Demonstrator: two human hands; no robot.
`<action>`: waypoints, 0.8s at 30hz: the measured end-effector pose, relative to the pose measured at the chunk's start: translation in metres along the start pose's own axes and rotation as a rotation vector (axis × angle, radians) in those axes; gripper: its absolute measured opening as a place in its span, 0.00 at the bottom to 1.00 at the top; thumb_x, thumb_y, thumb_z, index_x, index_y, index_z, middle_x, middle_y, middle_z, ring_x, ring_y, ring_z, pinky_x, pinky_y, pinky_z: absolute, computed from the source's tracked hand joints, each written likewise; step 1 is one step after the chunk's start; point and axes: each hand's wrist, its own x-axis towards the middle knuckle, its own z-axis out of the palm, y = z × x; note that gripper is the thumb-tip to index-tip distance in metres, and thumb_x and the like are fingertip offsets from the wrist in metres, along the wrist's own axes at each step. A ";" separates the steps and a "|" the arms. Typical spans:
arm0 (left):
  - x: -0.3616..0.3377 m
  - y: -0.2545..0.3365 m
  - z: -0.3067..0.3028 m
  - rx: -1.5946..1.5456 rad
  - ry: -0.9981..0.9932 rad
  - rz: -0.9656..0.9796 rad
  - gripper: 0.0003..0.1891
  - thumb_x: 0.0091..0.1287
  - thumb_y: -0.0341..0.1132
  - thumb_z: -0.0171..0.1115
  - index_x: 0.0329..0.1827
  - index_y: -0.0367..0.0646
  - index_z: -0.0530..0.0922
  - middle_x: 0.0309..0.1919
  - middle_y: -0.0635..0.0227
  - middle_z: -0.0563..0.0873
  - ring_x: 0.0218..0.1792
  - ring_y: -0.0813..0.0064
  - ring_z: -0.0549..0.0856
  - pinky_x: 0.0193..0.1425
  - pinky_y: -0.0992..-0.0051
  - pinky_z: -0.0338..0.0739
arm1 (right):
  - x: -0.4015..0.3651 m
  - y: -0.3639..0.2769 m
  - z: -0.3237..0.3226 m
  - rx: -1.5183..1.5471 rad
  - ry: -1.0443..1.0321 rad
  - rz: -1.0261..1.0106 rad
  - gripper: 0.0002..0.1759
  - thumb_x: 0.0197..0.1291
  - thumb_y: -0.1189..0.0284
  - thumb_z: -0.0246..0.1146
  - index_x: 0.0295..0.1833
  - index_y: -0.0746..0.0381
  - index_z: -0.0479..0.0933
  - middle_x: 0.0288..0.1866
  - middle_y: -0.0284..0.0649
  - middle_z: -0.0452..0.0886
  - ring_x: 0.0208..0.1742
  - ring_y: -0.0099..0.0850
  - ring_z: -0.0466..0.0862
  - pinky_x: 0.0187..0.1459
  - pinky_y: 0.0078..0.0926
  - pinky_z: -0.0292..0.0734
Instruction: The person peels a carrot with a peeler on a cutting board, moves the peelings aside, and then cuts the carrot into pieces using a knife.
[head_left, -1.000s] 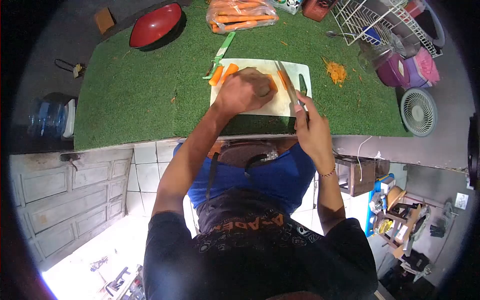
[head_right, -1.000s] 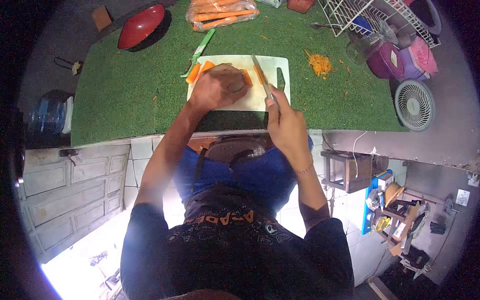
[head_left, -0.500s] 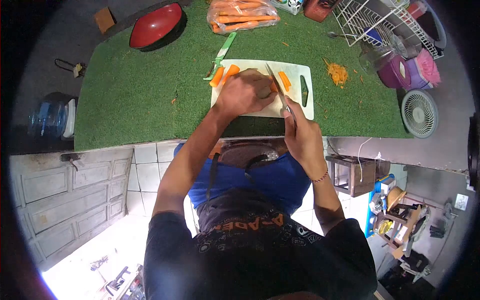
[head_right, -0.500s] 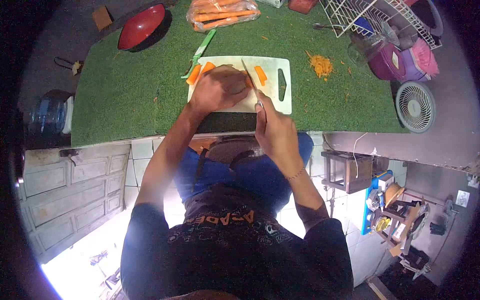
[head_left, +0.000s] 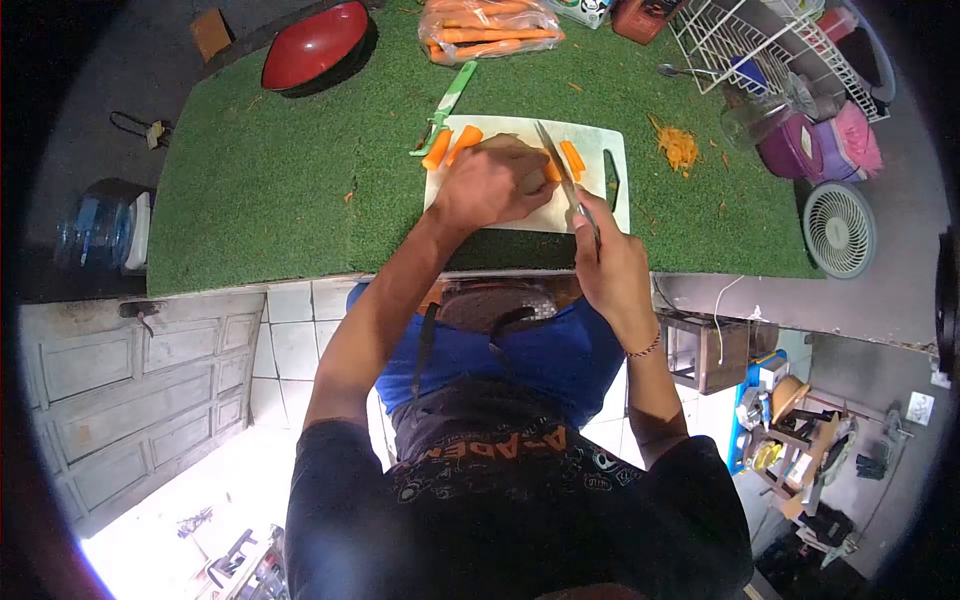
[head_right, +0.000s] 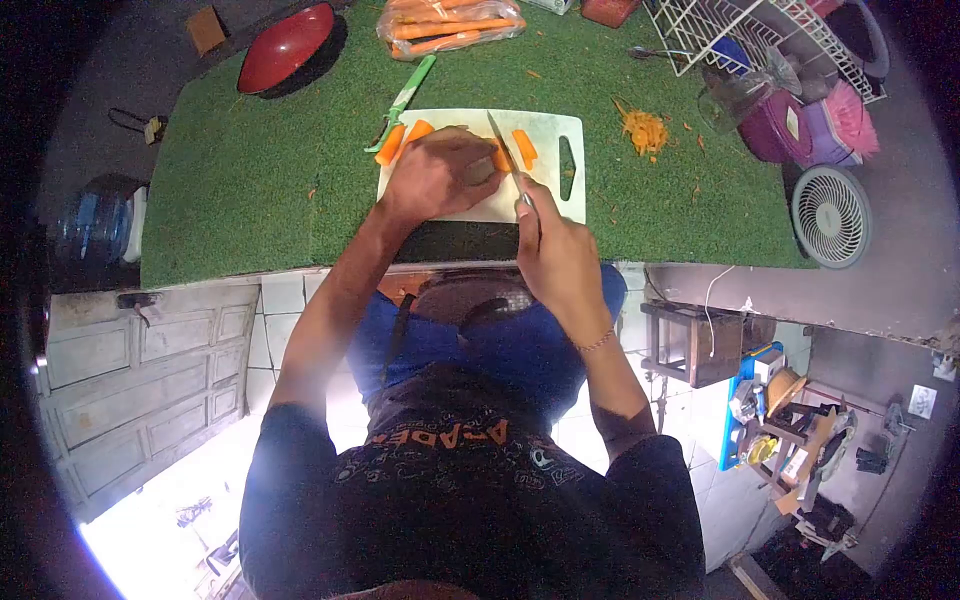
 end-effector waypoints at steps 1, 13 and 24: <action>0.000 -0.001 0.001 -0.004 0.011 0.005 0.15 0.59 0.42 0.78 0.45 0.44 0.90 0.43 0.64 0.93 0.46 0.62 0.92 0.51 0.65 0.88 | 0.000 0.001 0.001 0.020 0.010 -0.005 0.18 0.77 0.66 0.57 0.69 0.52 0.75 0.24 0.55 0.82 0.29 0.57 0.86 0.33 0.55 0.78; 0.001 0.000 -0.003 0.020 -0.047 0.009 0.16 0.60 0.44 0.78 0.45 0.44 0.90 0.44 0.67 0.93 0.46 0.65 0.92 0.48 0.66 0.88 | 0.001 0.002 0.007 -0.063 0.062 -0.110 0.18 0.76 0.69 0.59 0.68 0.54 0.77 0.25 0.52 0.83 0.27 0.54 0.86 0.31 0.53 0.79; 0.002 0.005 -0.002 0.022 -0.038 -0.014 0.17 0.59 0.43 0.78 0.46 0.43 0.90 0.42 0.64 0.92 0.44 0.63 0.92 0.47 0.66 0.89 | 0.004 0.004 0.014 -0.143 0.108 -0.175 0.18 0.75 0.69 0.60 0.68 0.53 0.77 0.24 0.48 0.83 0.25 0.51 0.86 0.29 0.52 0.79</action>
